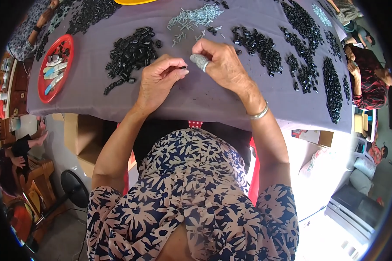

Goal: The person puts a protective cover on their thumb, then repeatedly picks up and connects small plastic components together by hand, placing the assembled parts on the table.

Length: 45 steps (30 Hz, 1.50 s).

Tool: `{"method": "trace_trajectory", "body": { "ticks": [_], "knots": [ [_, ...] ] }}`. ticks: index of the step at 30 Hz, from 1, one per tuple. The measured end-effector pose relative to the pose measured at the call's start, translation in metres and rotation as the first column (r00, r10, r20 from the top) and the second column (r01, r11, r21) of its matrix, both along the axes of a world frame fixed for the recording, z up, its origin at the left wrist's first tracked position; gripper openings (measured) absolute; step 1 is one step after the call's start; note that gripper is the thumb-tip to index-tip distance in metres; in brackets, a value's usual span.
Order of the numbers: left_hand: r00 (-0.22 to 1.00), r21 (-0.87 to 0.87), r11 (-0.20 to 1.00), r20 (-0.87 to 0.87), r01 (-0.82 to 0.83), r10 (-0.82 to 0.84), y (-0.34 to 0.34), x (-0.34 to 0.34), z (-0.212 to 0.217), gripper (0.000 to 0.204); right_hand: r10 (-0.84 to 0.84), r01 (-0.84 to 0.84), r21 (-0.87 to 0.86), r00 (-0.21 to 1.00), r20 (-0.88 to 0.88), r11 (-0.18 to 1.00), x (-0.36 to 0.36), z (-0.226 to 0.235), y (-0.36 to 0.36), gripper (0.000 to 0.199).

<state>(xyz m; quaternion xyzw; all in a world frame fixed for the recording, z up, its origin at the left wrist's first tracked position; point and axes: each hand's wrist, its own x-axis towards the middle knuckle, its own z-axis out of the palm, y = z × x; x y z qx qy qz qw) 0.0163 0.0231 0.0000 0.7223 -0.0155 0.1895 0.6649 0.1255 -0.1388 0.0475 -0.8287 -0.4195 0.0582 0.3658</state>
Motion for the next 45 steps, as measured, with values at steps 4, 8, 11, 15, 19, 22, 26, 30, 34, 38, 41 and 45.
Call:
{"method": "trace_trajectory", "body": {
  "ticks": [4,8,11,15,19,22,26,30,34,38,41,45],
  "knots": [
    [0.999,-0.023,1.000,0.028,-0.019,0.020,-0.002,0.002,0.001,0.015,0.132,-0.029,0.261,0.914,-0.384,0.965,-0.012,-0.013,-0.007,0.011],
    [0.999,-0.029,0.999,0.027,-0.020,0.021,-0.002,0.001,-0.001,0.016,0.166,-0.098,0.301,0.964,-0.208,0.948,-0.018,-0.006,-0.002,0.014],
    [0.999,0.033,0.999,0.006,-0.039,0.038,-0.001,0.000,0.000,0.016,0.115,-0.086,0.248,0.988,-0.105,0.965,-0.024,0.001,0.001,0.016],
    [0.999,0.081,0.996,0.018,-0.044,0.043,-0.001,-0.002,0.002,0.016,0.094,-0.081,0.213,0.994,-0.049,0.974,-0.024,0.001,0.001,0.017],
    [0.998,0.095,0.994,0.010,-0.056,0.055,-0.002,-0.002,0.004,0.017,0.063,-0.059,0.211,0.998,-0.010,0.976,-0.029,0.004,0.003,0.017],
    [0.998,0.088,0.994,-0.008,-0.064,0.065,-0.002,-0.003,0.002,0.016,0.062,-0.062,0.200,0.998,0.003,0.978,-0.032,0.006,0.005,0.017],
    [0.997,0.165,0.984,-0.023,-0.067,0.072,-0.003,-0.003,0.007,0.014,0.093,-0.144,0.203,0.966,0.240,0.968,-0.031,0.004,0.007,0.021],
    [0.998,0.198,0.978,0.019,-0.064,0.061,-0.004,0.000,0.003,0.015,0.123,-0.158,0.166,0.971,0.203,0.973,-0.033,0.009,0.006,0.026],
    [0.998,0.272,0.961,0.017,-0.055,0.052,-0.003,-0.002,0.002,0.016,0.139,-0.165,0.156,0.976,0.170,0.974,-0.034,0.007,0.007,0.026],
    [0.996,0.312,0.946,0.013,-0.092,0.092,-0.005,0.000,0.008,0.015,0.081,-0.097,0.131,0.989,0.125,0.987,-0.029,0.003,0.006,0.024],
    [0.999,0.240,0.970,-0.033,-0.034,0.043,-0.003,-0.001,0.004,0.014,0.058,-0.055,0.119,0.998,-0.026,0.991,-0.025,0.008,0.002,0.025],
    [0.996,0.168,0.986,-0.092,0.025,-0.009,0.000,-0.002,0.006,0.010,0.018,-0.011,0.058,0.991,-0.132,0.998,-0.012,0.003,-0.009,0.032]
  ]
}}
